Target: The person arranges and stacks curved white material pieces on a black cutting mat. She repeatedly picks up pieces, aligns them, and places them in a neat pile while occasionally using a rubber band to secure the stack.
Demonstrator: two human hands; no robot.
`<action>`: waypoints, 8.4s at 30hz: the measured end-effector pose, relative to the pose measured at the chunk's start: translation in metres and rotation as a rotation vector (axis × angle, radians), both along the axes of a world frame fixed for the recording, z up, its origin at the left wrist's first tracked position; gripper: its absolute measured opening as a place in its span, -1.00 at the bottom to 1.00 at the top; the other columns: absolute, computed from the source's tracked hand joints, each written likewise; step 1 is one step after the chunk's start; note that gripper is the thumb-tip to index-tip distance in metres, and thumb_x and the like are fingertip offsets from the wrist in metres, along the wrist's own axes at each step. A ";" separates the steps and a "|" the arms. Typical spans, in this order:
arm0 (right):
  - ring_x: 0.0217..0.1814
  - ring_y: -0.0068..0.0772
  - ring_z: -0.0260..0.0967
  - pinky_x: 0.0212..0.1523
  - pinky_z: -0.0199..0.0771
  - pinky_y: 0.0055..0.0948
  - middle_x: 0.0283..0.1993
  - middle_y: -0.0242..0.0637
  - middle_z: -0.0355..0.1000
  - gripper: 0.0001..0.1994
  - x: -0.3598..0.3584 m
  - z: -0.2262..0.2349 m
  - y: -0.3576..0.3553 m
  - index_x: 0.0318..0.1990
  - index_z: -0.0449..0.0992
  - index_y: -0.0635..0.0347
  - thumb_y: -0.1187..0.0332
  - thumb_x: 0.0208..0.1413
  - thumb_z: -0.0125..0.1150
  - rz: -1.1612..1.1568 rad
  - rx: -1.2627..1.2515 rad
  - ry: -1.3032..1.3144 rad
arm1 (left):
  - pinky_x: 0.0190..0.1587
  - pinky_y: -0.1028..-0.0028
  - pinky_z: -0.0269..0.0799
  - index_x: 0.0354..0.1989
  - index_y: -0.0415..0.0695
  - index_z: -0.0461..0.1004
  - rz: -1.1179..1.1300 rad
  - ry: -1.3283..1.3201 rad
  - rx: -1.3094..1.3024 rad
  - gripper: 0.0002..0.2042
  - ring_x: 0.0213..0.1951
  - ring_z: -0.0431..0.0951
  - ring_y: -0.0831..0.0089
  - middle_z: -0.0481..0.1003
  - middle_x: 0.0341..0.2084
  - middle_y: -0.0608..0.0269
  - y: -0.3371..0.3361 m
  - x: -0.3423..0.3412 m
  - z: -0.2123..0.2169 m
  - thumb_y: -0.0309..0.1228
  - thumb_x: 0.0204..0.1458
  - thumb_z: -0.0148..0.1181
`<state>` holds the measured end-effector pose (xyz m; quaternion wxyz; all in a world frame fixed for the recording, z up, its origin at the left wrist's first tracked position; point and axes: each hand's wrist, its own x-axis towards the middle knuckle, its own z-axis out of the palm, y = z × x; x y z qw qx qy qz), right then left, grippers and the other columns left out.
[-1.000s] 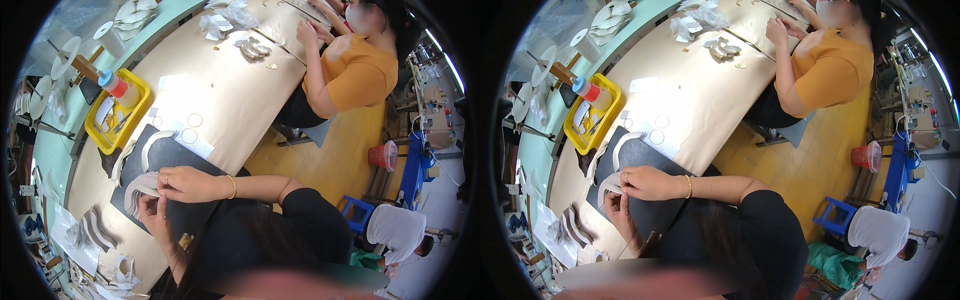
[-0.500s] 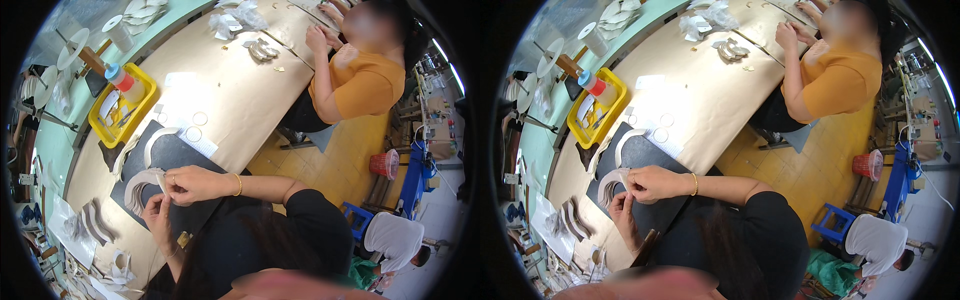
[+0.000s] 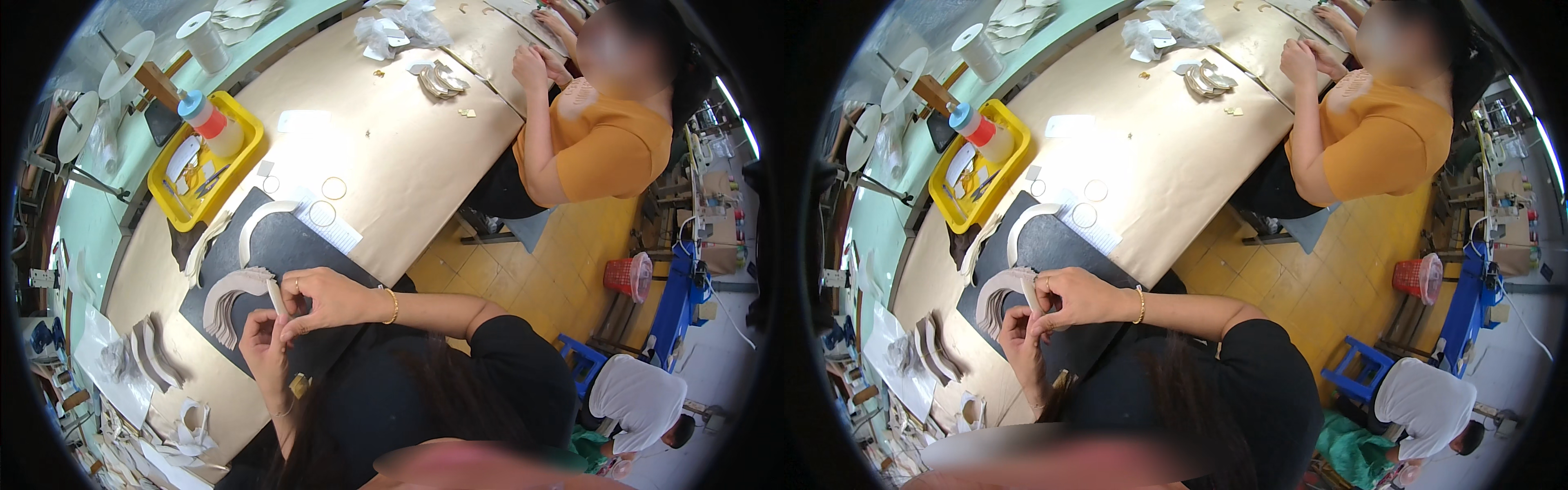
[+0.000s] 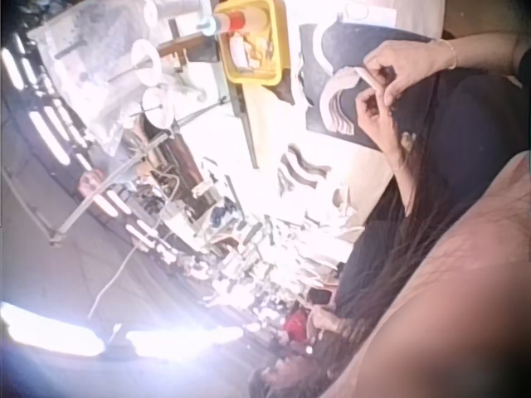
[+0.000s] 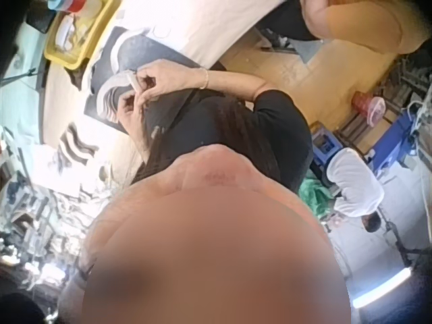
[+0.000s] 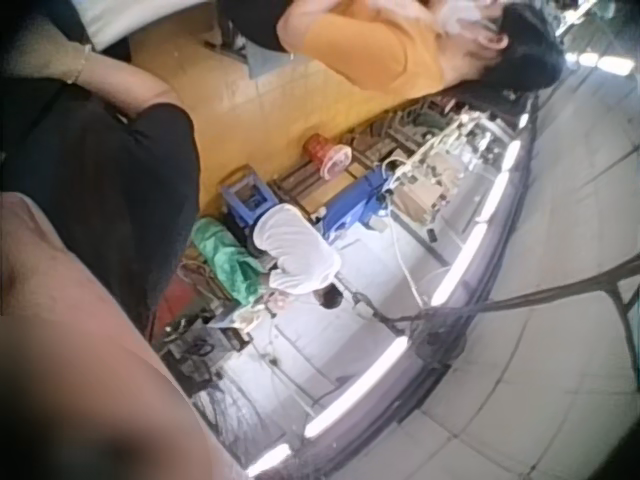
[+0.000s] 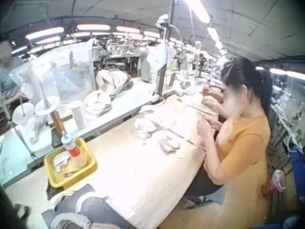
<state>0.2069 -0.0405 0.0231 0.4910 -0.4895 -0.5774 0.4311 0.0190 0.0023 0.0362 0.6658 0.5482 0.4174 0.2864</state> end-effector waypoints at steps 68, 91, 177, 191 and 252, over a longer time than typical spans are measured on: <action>-0.21 -0.28 0.35 -0.12 0.39 -0.43 -0.14 -0.23 0.55 -0.73 0.085 0.018 0.008 -0.13 0.66 0.18 0.31 0.01 0.41 -0.099 0.126 -0.602 | -0.07 0.40 0.49 0.30 -0.10 0.22 -0.489 -0.025 0.635 -0.39 -0.14 0.55 0.33 0.27 0.13 0.03 0.039 0.064 0.001 -0.76 0.01 0.05; -0.33 -0.60 0.52 -0.26 0.47 -0.60 -0.37 -0.29 0.59 -0.79 0.085 -0.017 0.007 -0.14 0.60 0.42 0.42 0.19 0.29 -0.226 -0.424 -0.347 | -0.17 0.37 0.44 -0.28 -0.19 0.54 -0.025 0.821 0.956 -0.84 -0.25 0.54 0.26 0.54 -0.33 0.22 0.079 -0.048 -0.008 -0.42 0.02 0.35; -0.37 -0.15 0.55 -0.30 0.47 -0.28 -0.44 -0.15 0.56 -0.78 0.008 -0.023 -0.002 -0.31 0.54 0.25 0.25 0.10 0.33 -0.036 -0.567 -0.688 | -0.51 0.48 0.47 -0.46 -0.27 0.53 -0.002 0.658 -0.153 -0.75 -0.63 0.59 0.45 0.54 -0.69 0.17 0.003 -0.058 -0.038 -0.31 0.08 0.32; -0.25 -0.20 0.36 -0.18 0.37 -0.24 -0.31 -0.24 0.35 -0.74 -0.017 -0.020 -0.009 -0.12 0.57 0.17 0.34 0.03 0.38 -0.106 0.009 -0.783 | -0.29 0.38 0.37 -0.12 -0.18 0.56 0.158 0.797 0.423 -0.61 -0.37 0.44 0.37 0.42 -0.43 0.21 -0.027 -0.074 -0.039 -0.21 -0.05 0.44; -0.37 -0.73 0.19 -0.36 0.14 -0.69 -0.35 -0.48 0.40 -0.90 0.041 0.009 -0.011 -0.19 0.62 0.27 0.48 0.17 0.32 -0.198 -0.067 -0.032 | 0.07 0.30 0.33 -0.12 -0.13 0.64 0.361 0.975 0.906 -0.74 -0.10 0.46 0.16 0.51 -0.21 0.19 0.068 -0.070 -0.047 -0.32 0.03 0.35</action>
